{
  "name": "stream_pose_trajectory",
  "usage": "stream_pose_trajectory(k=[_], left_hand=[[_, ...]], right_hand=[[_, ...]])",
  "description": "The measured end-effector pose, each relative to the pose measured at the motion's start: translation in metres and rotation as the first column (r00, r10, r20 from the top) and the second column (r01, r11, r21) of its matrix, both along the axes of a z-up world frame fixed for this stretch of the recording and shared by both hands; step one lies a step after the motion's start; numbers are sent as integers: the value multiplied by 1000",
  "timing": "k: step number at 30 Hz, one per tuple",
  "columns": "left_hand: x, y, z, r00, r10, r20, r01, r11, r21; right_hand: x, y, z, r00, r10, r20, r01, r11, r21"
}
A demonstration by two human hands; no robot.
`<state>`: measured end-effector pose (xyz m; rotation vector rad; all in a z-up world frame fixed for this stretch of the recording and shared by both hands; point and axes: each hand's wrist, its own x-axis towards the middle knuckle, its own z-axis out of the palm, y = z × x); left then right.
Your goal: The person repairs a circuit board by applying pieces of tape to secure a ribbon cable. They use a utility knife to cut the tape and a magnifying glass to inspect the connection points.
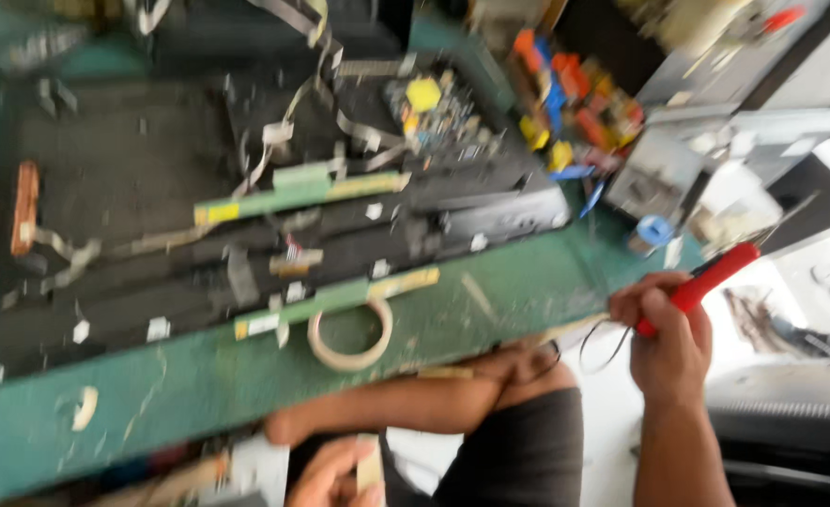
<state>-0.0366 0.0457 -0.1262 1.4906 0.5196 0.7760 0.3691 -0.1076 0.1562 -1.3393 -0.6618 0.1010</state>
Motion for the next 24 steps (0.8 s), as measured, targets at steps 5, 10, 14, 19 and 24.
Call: stream_pose_trajectory(k=[5, 10, 14, 19, 24], left_hand=[[14, 11, 190, 978, -41, -204, 33, 999, -41], [15, 10, 220, 980, -28, -196, 6, 994, -110], [15, 8, 217, 975, -7, -222, -5, 999, -52], [19, 0, 199, 998, 63, 29, -62, 996, -58], [18, 0, 201, 997, 68, 36, -66, 997, -51]], right_hand=[[-109, -4, -37, 810, 528, -255, -525, 847, 85], [-127, -25, -61, 764, 603, 228, -277, 626, -729], [-150, 7, -32, 495, 773, 397, -219, 553, -804], [-159, 27, -36, 407, 666, 626, -142, 723, -676], [-159, 32, -36, 387, 698, 603, -153, 693, -704]])
